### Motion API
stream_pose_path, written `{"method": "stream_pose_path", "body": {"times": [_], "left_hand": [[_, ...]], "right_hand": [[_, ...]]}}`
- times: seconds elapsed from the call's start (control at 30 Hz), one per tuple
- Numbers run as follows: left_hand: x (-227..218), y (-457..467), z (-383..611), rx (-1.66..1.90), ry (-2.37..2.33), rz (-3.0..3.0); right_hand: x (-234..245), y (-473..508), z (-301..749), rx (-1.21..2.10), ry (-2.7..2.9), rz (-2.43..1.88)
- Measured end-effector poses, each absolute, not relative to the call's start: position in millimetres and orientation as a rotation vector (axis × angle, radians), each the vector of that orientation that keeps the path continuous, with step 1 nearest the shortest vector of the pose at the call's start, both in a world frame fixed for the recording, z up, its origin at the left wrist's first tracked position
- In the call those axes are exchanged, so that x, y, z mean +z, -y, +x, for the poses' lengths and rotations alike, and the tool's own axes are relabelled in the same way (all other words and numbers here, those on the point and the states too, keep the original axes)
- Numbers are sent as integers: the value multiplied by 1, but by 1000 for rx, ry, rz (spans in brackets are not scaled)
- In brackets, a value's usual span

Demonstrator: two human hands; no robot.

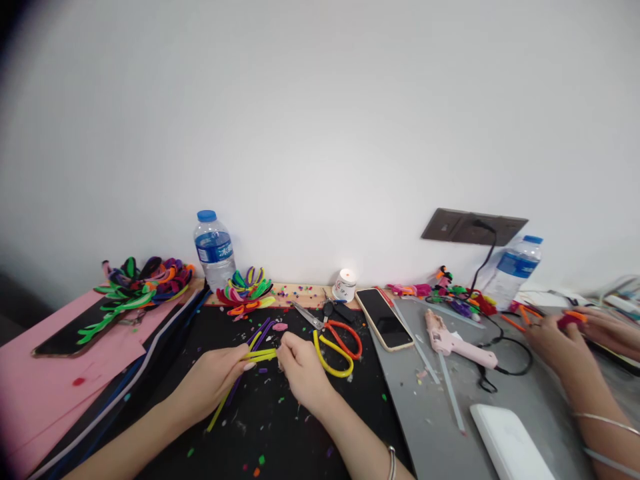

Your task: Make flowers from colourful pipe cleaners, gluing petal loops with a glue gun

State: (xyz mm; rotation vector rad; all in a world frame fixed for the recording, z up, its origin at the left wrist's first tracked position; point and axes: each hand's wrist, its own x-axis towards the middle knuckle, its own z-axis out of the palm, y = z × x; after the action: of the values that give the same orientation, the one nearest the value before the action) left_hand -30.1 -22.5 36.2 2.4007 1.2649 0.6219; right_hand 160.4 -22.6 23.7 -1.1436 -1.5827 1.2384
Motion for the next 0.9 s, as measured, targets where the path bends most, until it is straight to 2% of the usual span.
{"method": "stream_pose_path", "body": {"times": [0.17, 0.5, 0.77, 0.9], "left_hand": [[36, 24, -31, 751, -1285, 2247], [33, 30, -12, 951, -1064, 1460], [47, 22, -29, 1257, -1323, 1794], [45, 12, -35, 1114, -1305, 1962]], "right_hand": [[27, 25, 158, 1252, 1645, -1124], [38, 36, 152, 1023, 1923, -1171], [36, 32, 160, 803, 1833, -1168], [30, 27, 165, 687, 1704, -1235]]}}
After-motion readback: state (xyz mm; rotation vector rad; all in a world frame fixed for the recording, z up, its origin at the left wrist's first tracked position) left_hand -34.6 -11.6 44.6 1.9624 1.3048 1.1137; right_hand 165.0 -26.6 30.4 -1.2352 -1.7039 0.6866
